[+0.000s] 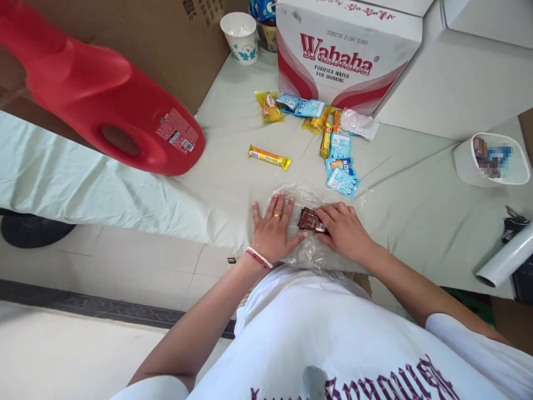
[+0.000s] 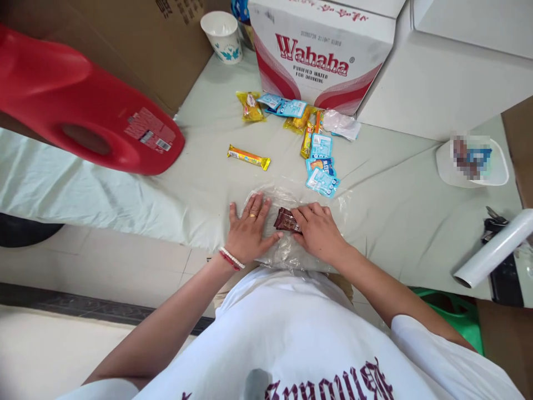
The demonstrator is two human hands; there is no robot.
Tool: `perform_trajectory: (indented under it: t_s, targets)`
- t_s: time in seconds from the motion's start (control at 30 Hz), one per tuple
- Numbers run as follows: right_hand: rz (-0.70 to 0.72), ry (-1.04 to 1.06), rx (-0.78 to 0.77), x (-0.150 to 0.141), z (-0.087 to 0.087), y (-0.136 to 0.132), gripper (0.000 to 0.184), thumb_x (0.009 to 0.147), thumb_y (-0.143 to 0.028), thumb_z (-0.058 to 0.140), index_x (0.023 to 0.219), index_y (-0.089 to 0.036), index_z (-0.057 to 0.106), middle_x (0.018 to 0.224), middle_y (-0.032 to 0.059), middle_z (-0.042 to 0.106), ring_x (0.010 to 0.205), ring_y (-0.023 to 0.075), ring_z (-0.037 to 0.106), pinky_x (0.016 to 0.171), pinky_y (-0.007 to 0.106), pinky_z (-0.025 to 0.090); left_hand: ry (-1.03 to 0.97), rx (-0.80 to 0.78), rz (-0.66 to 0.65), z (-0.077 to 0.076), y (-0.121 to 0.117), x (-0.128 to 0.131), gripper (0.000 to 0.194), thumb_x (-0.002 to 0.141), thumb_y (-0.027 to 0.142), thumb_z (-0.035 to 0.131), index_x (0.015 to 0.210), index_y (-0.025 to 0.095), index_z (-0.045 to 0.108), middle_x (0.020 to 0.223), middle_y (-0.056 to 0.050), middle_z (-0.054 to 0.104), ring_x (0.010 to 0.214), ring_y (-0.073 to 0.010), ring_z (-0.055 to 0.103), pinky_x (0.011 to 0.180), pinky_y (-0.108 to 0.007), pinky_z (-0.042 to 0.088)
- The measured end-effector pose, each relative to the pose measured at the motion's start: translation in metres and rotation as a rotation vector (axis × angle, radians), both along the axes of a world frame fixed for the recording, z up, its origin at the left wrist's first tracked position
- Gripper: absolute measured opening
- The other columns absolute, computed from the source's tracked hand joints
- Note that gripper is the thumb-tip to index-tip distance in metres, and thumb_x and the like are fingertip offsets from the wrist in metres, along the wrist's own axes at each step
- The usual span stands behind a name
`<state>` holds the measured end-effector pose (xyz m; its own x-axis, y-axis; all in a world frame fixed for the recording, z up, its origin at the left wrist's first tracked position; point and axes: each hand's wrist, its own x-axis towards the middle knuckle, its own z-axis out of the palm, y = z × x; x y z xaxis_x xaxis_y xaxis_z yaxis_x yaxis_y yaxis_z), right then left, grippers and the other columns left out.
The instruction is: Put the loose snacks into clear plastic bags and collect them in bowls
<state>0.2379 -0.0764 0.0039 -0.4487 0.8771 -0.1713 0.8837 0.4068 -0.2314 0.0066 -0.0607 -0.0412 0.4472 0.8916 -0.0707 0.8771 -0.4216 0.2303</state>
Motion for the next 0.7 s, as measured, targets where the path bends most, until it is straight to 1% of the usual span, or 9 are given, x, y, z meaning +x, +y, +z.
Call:
perform_trajectory:
  t_s: [0.1, 0.17, 0.27, 0.4, 0.5, 0.6, 0.7]
  targets:
    - [-0.034, 0.020, -0.020, 0.003, 0.003, 0.003, 0.058, 0.095, -0.035, 0.063, 0.147, -0.012, 0.053, 0.143, 0.0173, 0.057, 0.122, 0.0354, 0.044, 0.096, 0.046, 0.036, 0.023, 0.005, -0.016, 0.001, 0.000, -0.011, 0.082, 0.098, 0.067, 0.037, 0.164, 0.021, 0.024, 0.171, -0.015, 0.021, 0.159, -0.0367, 0.019, 0.121, -0.073, -0.006]
    - [-0.047, 0.018, -0.031, 0.002, 0.006, 0.005, 0.057, 0.094, -0.038, 0.064, 0.145, -0.014, 0.055, 0.141, 0.0176, 0.058, 0.121, 0.0360, 0.044, 0.096, 0.046, 0.036, 0.035, 0.013, -0.021, 0.000, -0.001, -0.015, 0.081, 0.098, 0.067, 0.037, 0.164, 0.022, 0.025, 0.172, -0.015, 0.020, 0.159, -0.0359, 0.018, 0.121, -0.073, -0.008]
    - [-0.020, -0.004, -0.032, -0.006, 0.008, 0.006, 0.054, 0.093, -0.041, 0.065, 0.140, -0.015, 0.058, 0.134, 0.0177, 0.061, 0.119, 0.0362, 0.045, 0.093, 0.046, 0.036, 0.036, 0.023, -0.030, -0.002, -0.003, -0.016, 0.082, 0.098, 0.068, 0.038, 0.164, 0.021, 0.025, 0.172, -0.016, 0.016, 0.160, -0.0356, 0.016, 0.121, -0.073, -0.008]
    - [-0.019, -0.025, -0.017, -0.011, 0.005, 0.005, 0.046, 0.093, -0.035, 0.065, 0.134, -0.015, 0.061, 0.127, 0.0169, 0.064, 0.117, 0.0349, 0.046, 0.091, 0.046, 0.035, 0.003, 0.023, -0.024, -0.002, -0.001, -0.013, 0.080, 0.099, 0.064, 0.037, 0.164, 0.018, 0.026, 0.172, -0.016, 0.018, 0.159, -0.0357, 0.020, 0.123, -0.072, -0.003]
    - [-0.056, -0.002, -0.037, -0.004, 0.006, 0.007, 0.043, 0.089, -0.033, 0.066, 0.128, -0.016, 0.064, 0.122, 0.0153, 0.065, 0.113, 0.0341, 0.047, 0.089, 0.044, 0.037, -0.031, 0.012, 0.019, -0.001, 0.001, -0.013, 0.069, 0.104, 0.051, 0.029, 0.164, 0.016, 0.026, 0.171, -0.016, 0.022, 0.158, -0.0319, 0.025, 0.125, -0.069, 0.002]
    - [-0.139, 0.072, -0.032, 0.002, 0.015, 0.010, 0.042, 0.088, -0.036, 0.066, 0.125, -0.017, 0.065, 0.115, 0.0136, 0.066, 0.108, 0.0335, 0.047, 0.087, 0.042, 0.038, -0.042, 0.019, 0.049, -0.001, 0.001, -0.013, 0.064, 0.104, 0.040, 0.028, 0.163, 0.016, 0.027, 0.171, -0.015, 0.022, 0.158, -0.0299, 0.027, 0.126, -0.067, 0.006]
    - [-0.209, 0.136, -0.018, -0.006, 0.026, 0.012, 0.039, 0.089, -0.039, 0.065, 0.122, -0.017, 0.066, 0.109, 0.0131, 0.065, 0.104, 0.0322, 0.049, 0.088, 0.042, 0.039, -0.034, 0.048, 0.058, -0.001, -0.001, -0.010, 0.064, 0.102, 0.038, 0.034, 0.163, 0.020, 0.030, 0.172, -0.014, 0.016, 0.158, -0.0312, 0.025, 0.125, -0.068, 0.007]
